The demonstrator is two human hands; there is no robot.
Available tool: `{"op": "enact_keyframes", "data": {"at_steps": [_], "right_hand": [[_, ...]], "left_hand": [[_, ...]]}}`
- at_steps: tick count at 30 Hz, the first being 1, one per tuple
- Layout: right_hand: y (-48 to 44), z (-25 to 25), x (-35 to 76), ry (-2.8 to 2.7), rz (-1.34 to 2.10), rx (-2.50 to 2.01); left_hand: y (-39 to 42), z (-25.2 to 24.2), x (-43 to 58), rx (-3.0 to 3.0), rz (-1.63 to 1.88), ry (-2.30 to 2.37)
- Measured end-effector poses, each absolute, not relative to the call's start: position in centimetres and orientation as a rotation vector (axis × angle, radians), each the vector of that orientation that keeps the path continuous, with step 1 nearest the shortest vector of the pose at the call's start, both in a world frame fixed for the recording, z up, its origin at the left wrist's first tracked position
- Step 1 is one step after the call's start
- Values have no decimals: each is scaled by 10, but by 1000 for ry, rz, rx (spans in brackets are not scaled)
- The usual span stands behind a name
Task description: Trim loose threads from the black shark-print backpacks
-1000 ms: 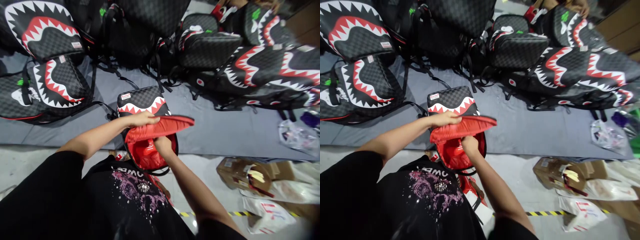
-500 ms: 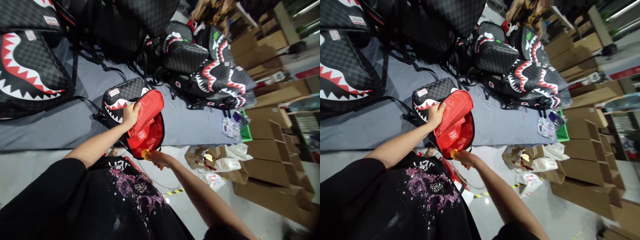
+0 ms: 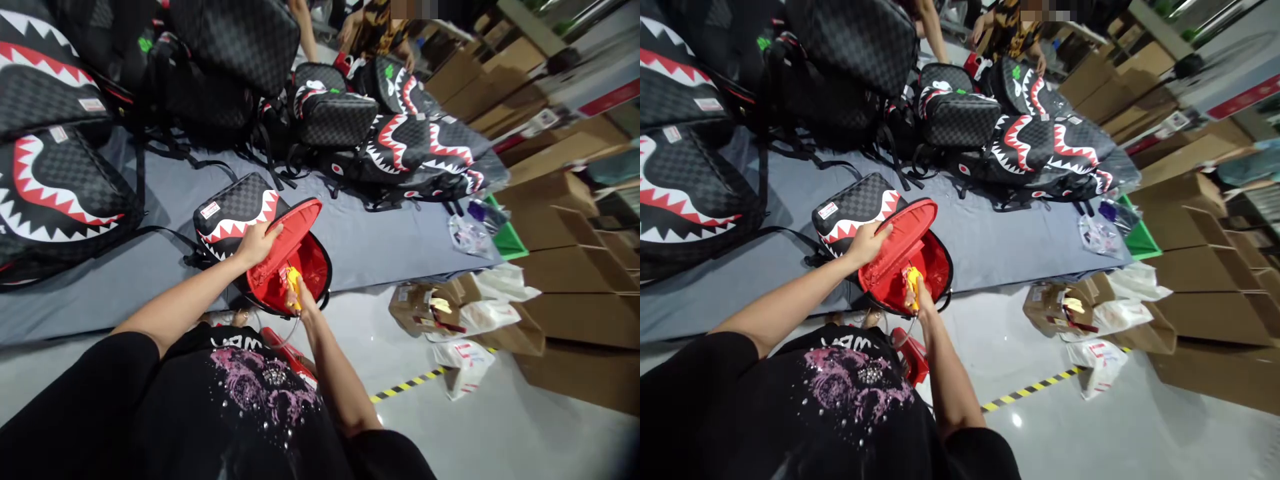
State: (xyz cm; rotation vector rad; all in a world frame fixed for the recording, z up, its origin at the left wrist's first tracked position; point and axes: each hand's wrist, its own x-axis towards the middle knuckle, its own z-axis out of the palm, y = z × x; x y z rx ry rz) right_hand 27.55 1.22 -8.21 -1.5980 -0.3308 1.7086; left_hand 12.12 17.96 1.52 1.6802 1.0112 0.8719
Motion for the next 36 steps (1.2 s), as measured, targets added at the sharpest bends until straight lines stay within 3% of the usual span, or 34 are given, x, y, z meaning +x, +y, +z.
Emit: {"op": "enact_keyframes", "data": {"at_steps": [7,13,26,36], "right_hand": [[2,-103,254,-240,1773,-1357],[7,-96,254,-295,1790,-1495],[1,10,379,-713,1547,-2430],[-21,40,384,-730,1649,-2162]], "left_hand": [[186,17,125,1779,858,990],[187,22,127,1821,830,952],[183,20,124,1813,821,934],[174,27,123,1854,738,944]]}}
